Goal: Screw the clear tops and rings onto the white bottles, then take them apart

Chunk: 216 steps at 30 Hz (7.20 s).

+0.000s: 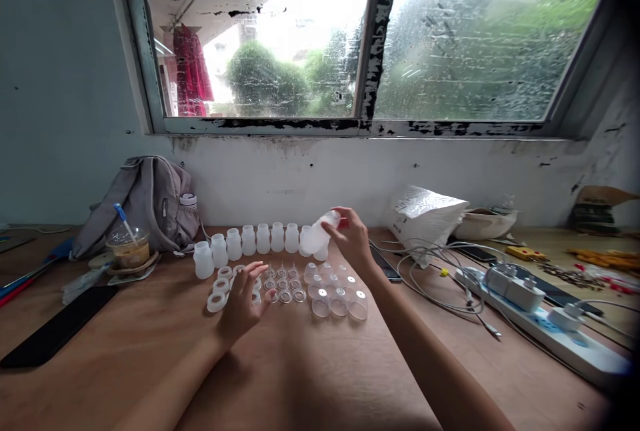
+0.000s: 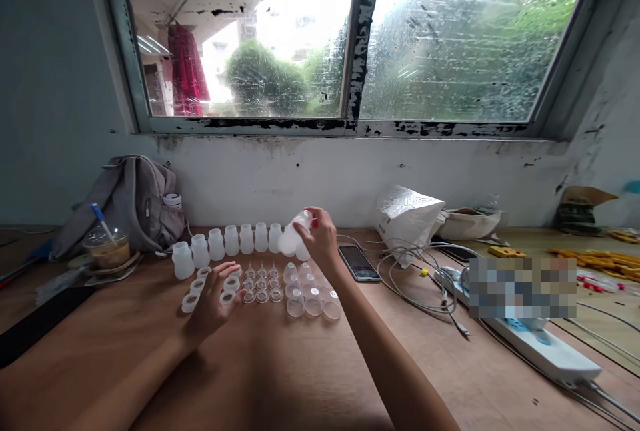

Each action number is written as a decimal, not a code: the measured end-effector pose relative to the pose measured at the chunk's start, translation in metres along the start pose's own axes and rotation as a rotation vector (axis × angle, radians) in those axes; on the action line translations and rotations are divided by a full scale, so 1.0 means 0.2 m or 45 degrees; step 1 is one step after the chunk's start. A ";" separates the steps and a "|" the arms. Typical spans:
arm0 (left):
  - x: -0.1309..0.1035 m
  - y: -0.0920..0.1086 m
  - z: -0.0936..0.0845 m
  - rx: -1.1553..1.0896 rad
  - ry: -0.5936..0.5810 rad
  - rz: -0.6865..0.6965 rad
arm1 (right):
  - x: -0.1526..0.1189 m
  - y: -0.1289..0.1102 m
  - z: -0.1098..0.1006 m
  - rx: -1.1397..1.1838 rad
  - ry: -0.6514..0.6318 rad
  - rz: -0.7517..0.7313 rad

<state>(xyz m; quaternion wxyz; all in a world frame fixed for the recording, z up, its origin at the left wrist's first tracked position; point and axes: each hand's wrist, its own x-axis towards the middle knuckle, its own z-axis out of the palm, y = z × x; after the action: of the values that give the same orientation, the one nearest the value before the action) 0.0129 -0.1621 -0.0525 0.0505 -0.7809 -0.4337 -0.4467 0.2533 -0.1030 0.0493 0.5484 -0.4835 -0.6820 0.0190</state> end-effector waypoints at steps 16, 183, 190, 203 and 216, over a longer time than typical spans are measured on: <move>-0.05 0.20 0.12 -1.084 -0.458 -0.636 | -0.35 -0.25 0.25 -0.212 -0.676 -0.238; 0.05 0.13 0.02 -1.217 -0.113 -0.830 | -0.17 -0.13 0.10 0.358 -1.052 -0.014; 0.01 0.08 0.08 -1.230 -0.073 -0.774 | -0.09 -0.11 0.05 0.262 -0.898 -0.011; -0.08 0.12 0.12 -0.248 -0.541 0.001 | 0.07 0.51 -0.05 -0.540 -0.291 0.244; -0.08 0.16 0.09 -0.269 -0.677 -0.011 | 0.00 0.71 0.10 -0.432 -0.313 0.283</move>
<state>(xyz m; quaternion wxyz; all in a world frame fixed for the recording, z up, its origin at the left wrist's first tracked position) 0.0437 -0.1839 -0.0650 -0.1487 -0.8696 -0.3862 -0.2693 0.3283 -0.0170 -0.0386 0.3668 -0.6347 -0.6797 0.0232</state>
